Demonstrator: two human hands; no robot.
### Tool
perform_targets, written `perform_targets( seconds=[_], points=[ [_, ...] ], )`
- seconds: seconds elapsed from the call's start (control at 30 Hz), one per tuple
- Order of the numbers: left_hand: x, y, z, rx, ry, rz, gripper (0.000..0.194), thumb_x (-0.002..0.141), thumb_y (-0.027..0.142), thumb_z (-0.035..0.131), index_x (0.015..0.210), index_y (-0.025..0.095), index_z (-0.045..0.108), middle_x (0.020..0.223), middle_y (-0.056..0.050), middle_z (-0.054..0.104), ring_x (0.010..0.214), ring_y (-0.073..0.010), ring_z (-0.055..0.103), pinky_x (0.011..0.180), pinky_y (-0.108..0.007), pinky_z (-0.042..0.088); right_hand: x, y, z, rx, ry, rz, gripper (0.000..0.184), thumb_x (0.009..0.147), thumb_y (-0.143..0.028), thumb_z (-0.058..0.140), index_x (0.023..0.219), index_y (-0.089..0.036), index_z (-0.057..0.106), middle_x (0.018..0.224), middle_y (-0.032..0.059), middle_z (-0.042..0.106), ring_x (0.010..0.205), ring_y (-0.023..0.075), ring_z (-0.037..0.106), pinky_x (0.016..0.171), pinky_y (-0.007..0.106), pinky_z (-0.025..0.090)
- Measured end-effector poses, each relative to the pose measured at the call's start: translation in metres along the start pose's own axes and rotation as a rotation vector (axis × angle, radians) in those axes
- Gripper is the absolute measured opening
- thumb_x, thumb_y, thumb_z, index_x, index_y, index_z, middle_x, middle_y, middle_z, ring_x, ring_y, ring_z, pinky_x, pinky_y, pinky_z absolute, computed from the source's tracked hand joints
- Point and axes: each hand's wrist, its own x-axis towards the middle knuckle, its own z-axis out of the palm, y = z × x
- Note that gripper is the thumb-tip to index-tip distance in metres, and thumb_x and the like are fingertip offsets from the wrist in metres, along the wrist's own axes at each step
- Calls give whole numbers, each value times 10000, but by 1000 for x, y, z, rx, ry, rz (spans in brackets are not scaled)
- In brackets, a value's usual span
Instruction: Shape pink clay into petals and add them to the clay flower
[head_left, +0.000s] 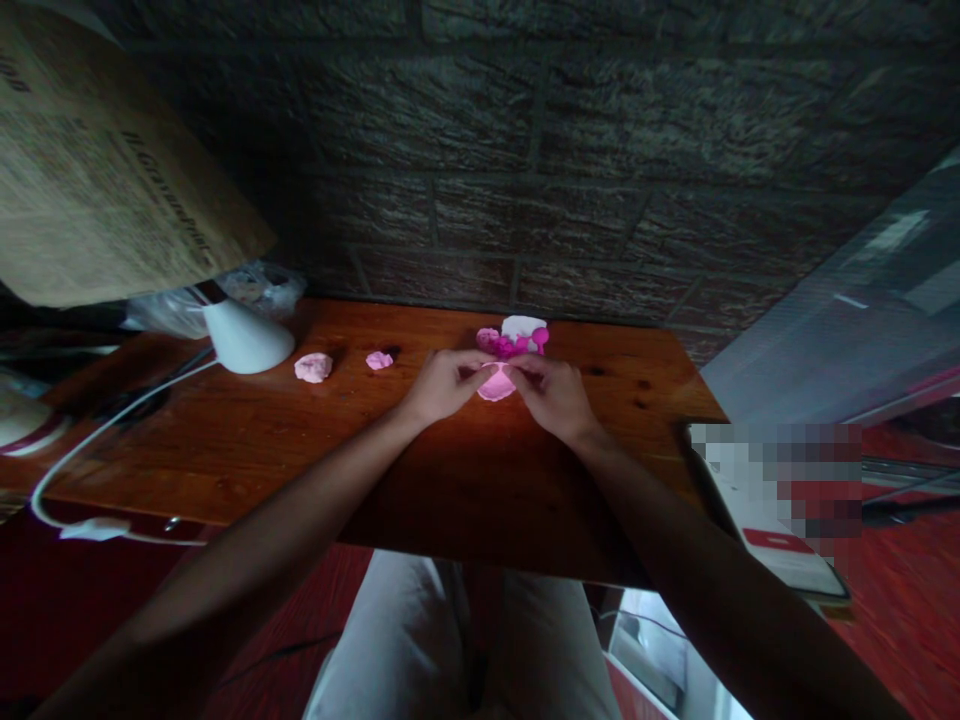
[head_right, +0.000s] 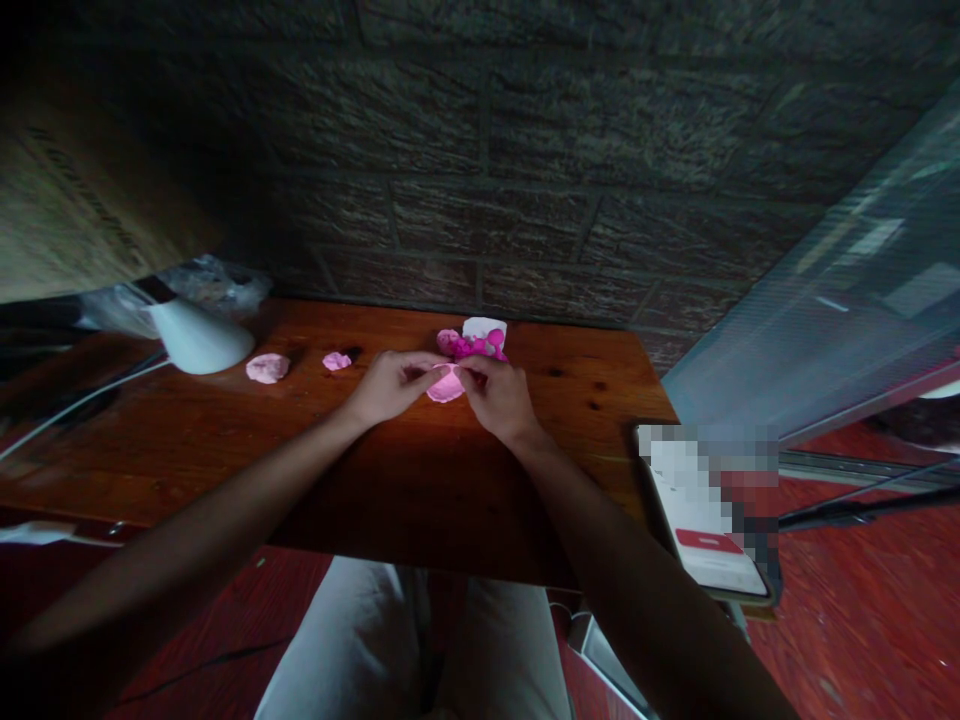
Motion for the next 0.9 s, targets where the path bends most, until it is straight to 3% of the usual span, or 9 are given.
perform_targets(
  seconds=[0.3,0.53,0.73,0.9],
  points=[
    [1,-9,-1,-45,-20,-30,263,846,408,726,898,162,804,925,-76,812,823,-208,743,737,-289,547,-1,1,4,-23,12,-12,148,902,-203,648,950,-238,784,940,16,814,797,180,745,756,281,538],
    [1,2,-4,-18,16,-96,271,845,412,723,826,149,786,843,-76,804,738,-191,725,670,-272,522,-1,0,5,25,21,28,153,909,-245,662,997,-231,786,964,25,813,826,186,749,763,283,540],
    [2,6,-6,-26,38,-87,322,857,451,689,833,138,761,860,-85,792,795,-207,716,717,-283,526,-1,3,5,21,-57,78,205,929,-317,627,925,-193,791,806,28,787,708,174,705,665,262,499],
    [2,5,-7,200,-75,-25,450,933,434,551,581,156,585,552,9,583,544,-114,508,541,-231,343,-2,-1,3,-15,3,74,197,919,-303,625,939,-201,792,820,31,791,717,171,701,660,255,487]
  ],
)
